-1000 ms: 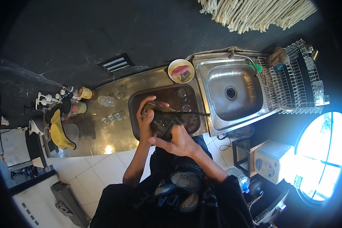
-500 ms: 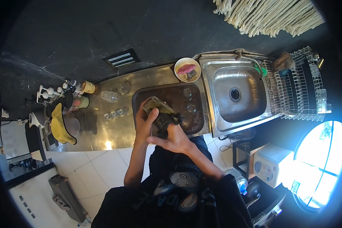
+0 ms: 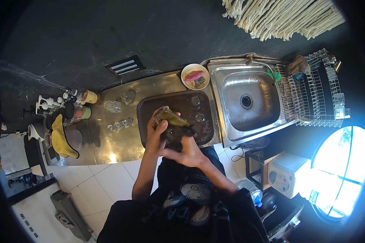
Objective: Dry and polish drinking glasses with a cloth, then pick up a serving tray and walk to a table to collect more glasses.
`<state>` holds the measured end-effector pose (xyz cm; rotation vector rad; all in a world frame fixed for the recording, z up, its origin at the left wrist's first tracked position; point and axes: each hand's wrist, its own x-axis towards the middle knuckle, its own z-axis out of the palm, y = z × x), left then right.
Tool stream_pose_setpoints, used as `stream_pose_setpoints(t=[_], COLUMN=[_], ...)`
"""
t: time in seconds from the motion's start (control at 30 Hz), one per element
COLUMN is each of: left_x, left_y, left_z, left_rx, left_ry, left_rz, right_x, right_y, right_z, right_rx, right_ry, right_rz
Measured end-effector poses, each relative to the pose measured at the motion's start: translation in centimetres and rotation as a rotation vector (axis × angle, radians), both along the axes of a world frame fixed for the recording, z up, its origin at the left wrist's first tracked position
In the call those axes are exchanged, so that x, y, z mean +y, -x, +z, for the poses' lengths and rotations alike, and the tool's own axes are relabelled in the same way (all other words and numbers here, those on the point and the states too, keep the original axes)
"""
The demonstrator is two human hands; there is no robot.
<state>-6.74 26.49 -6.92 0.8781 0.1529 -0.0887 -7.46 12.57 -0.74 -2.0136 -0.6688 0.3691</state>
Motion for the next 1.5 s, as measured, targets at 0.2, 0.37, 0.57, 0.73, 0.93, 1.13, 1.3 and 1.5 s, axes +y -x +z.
stream_pose_setpoints(t=[0.2,0.37,0.57,0.73,0.93,1.13,1.3,1.5], left_x=[-0.1,2.7,0.1,0.9,-2.8,-3.0,-1.8,-1.0], left_y=[-0.8,1.0,0.2,0.7,4.3,5.2,5.6,3.9], left_z=[1.1,-3.8,0.3,-1.0,-3.3,-4.5,-2.4,-3.7], left_rx=[-0.142,0.185,0.052,-0.186,0.171,0.241,0.212,0.186], left_ry=[0.482,0.008,0.225,0.469,0.204,0.277,0.083,0.103], left_rz=[-0.071,-0.150,0.159,0.004,0.163,0.223,0.303,0.401], right_x=[1.3,0.3,-1.6,-3.2,1.1,1.7,0.8,1.8], right_y=[0.9,-0.2,0.8,0.4,-3.5,-3.7,-2.8,-2.5], right_z=[-1.3,-1.2,-0.8,2.6,1.6,-0.6,1.5,0.8], right_rx=[0.986,0.386,0.668,0.445,-0.346,-0.162,-0.129,-0.023], right_ry=[-1.185,-0.446,-0.872,-1.077,0.065,0.021,-0.040,-0.037], right_rz=[-0.322,-0.083,-0.355,-0.406,-0.011,-0.025,0.142,0.114])
